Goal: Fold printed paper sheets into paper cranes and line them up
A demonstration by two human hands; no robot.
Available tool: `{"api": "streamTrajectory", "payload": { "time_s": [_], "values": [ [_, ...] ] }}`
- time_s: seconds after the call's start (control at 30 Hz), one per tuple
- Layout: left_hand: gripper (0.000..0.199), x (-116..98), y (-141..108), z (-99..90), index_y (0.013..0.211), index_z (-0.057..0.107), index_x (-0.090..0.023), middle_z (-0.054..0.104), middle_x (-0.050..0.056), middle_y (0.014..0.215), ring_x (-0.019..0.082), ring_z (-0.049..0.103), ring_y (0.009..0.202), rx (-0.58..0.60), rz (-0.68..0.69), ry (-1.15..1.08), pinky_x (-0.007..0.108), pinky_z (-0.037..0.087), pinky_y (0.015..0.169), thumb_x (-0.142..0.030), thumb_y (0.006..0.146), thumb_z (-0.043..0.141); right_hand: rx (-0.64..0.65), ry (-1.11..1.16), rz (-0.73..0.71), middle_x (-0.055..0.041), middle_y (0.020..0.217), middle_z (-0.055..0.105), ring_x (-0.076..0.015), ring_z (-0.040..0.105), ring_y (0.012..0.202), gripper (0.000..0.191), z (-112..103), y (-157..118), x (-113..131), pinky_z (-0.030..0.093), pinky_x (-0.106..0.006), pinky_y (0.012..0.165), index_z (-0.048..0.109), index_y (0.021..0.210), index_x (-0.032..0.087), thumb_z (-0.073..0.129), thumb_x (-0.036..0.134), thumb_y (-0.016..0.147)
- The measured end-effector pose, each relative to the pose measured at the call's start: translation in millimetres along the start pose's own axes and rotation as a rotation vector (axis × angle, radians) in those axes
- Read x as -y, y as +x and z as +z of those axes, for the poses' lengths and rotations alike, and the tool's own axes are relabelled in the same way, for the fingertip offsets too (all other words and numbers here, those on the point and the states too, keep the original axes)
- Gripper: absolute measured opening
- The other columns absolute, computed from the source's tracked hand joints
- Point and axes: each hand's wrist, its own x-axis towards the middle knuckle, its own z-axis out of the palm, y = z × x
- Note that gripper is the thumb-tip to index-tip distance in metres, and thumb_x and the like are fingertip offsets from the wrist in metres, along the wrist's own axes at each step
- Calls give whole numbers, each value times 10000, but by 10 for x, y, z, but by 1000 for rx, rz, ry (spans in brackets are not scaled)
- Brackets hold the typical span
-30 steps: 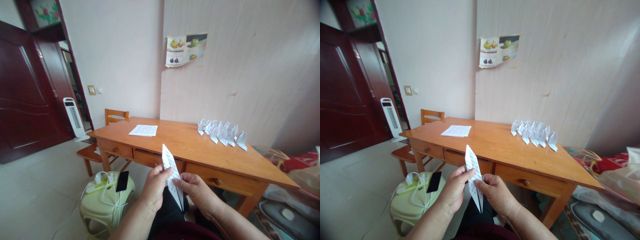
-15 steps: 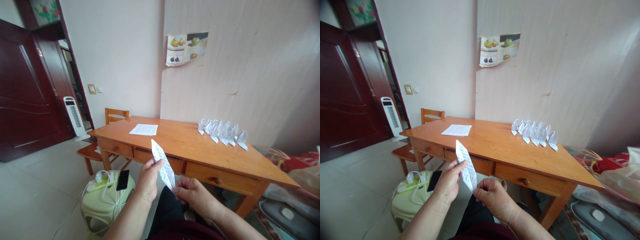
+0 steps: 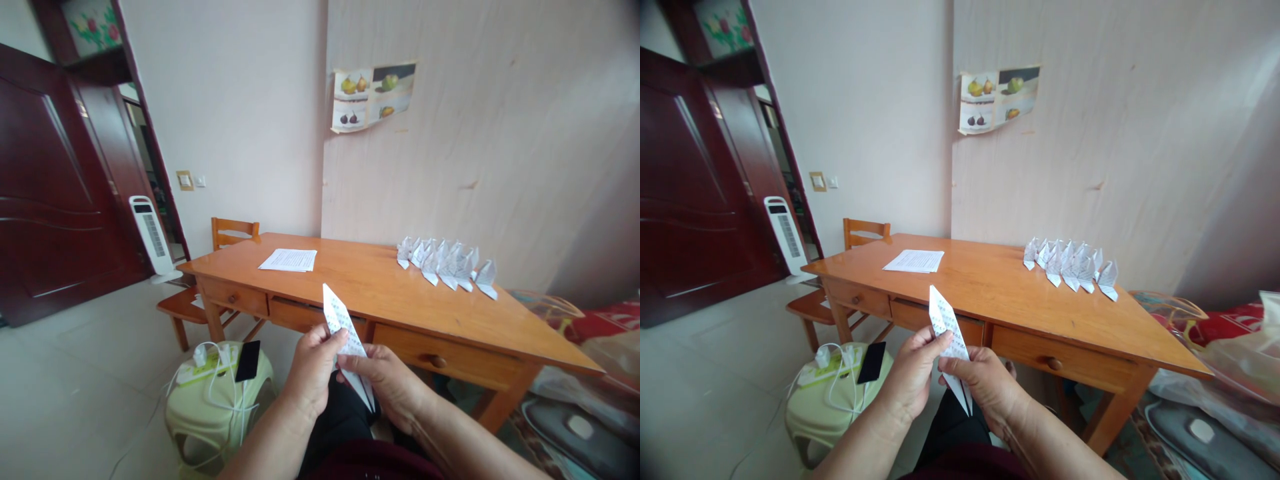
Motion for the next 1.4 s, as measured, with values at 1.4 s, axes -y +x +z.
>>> {"api": "streamTrajectory", "payload": {
  "time_s": [1.4],
  "values": [
    [195,-165,-78,-68,930,716,-130,684,57,837,151,594,753,141,2,-155,258,465,727,-253,789,769,120,-249,-237,40,615,471,-84,340,541,426,-98,-33,25,277,-244,530,617,772,161,668,574,861]
  ]
}}
